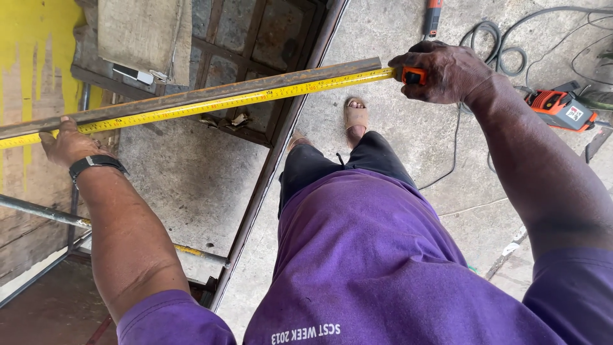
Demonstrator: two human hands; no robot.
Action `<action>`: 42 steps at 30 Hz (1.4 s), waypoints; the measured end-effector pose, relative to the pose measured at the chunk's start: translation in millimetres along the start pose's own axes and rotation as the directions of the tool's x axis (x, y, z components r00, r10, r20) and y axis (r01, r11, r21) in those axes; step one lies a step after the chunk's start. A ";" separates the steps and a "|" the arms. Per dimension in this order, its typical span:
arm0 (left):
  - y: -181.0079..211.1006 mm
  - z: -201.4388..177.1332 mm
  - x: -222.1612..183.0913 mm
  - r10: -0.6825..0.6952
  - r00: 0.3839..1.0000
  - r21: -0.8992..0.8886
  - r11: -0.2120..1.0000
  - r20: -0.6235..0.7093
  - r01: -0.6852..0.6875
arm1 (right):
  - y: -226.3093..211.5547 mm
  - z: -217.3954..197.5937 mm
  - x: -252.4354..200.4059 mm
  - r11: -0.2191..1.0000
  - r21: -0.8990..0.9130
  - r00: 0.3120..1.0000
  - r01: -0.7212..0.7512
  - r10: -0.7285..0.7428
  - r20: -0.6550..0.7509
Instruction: Measuring and marking a metal frame structure using a tape measure and chalk.
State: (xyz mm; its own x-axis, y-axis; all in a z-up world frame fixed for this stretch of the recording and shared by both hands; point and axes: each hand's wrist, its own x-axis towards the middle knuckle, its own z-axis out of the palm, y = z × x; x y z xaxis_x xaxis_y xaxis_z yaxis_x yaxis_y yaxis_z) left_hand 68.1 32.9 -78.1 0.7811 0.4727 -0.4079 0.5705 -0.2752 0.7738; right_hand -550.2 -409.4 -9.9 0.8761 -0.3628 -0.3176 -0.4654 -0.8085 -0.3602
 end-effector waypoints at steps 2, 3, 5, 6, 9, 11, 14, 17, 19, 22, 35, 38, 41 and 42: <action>-8.6 5.4 33.7 0.001 0.998 0.095 0.996 -0.061 0.005 | -2.5 -0.7 1.8 1.000 0.009 0.999 -0.027 0.027 0.018; -7.0 5.9 31.2 0.001 0.998 0.095 0.995 -0.060 0.004 | -4.3 -2.5 3.0 1.000 0.009 0.999 -0.029 0.028 0.017; -4.2 7.0 25.2 -0.041 0.995 0.087 0.995 -0.085 0.049 | -6.9 -5.8 4.8 0.996 0.020 0.994 -0.086 0.084 0.073; -2.0 6.9 16.1 -0.040 0.996 0.086 0.995 -0.084 0.047 | -4.8 -4.4 5.2 0.996 0.020 0.994 -0.086 0.085 0.071; 2.5 4.1 -3.0 -0.064 0.997 -0.080 0.995 -0.041 0.060 | -1.4 -1.7 7.0 0.997 0.036 0.995 -0.071 0.068 0.078; 1.5 2.9 -5.4 -0.034 0.999 -0.081 0.996 -0.015 0.033 | -1.5 -2.3 8.2 0.999 0.034 0.998 -0.032 0.030 0.063; -4.4 6.5 5.5 -0.028 0.999 -0.115 0.993 -0.026 0.025 | 0.6 -1.3 9.6 0.996 0.087 0.999 -0.005 0.002 0.043; -4.0 3.5 -5.4 0.003 1.000 -0.117 0.993 -0.025 -0.006 | -1.0 -5.1 11.8 0.993 0.110 0.994 -0.032 0.020 0.109; -5.4 4.0 -8.3 0.015 1.000 -0.125 0.992 -0.018 -0.017 | -0.9 -8.5 14.6 0.992 0.111 0.988 -0.052 0.034 0.152; -11.4 -1.1 -18.3 0.054 0.998 -0.152 0.987 0.016 -0.051 | -6.0 -12.6 16.7 0.992 0.081 0.974 -0.098 0.079 0.211; -52.5 -60.6 -236.9 -0.234 0.949 0.069 0.972 0.213 0.224 | -7.4 -22.0 21.7 0.985 0.117 0.963 -0.123 0.090 0.256; -104.1 -72.4 -209.3 -0.338 0.878 -0.083 0.919 0.338 0.386 | -10.2 -27.3 24.6 0.982 0.104 0.940 -0.157 0.116 0.320; -123.5 -83.7 -205.1 -0.374 0.848 -0.157 0.876 0.376 0.456 | -8.9 -25.3 24.6 0.981 0.061 0.934 -0.186 0.157 0.320; -131.2 -86.7 -200.1 -0.372 0.848 -0.160 0.876 0.376 0.455 | -8.8 -26.4 26.0 0.981 0.059 0.935 -0.184 0.156 0.318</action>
State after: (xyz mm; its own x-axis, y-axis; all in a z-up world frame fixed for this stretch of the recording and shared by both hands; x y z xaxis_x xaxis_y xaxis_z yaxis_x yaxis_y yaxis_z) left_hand -185.0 47.0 -56.0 0.5457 0.1884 -0.8165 0.8148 0.1083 0.5695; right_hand -520.0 -424.0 8.2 0.7069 -0.3181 -0.6317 -0.6249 -0.6992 -0.3473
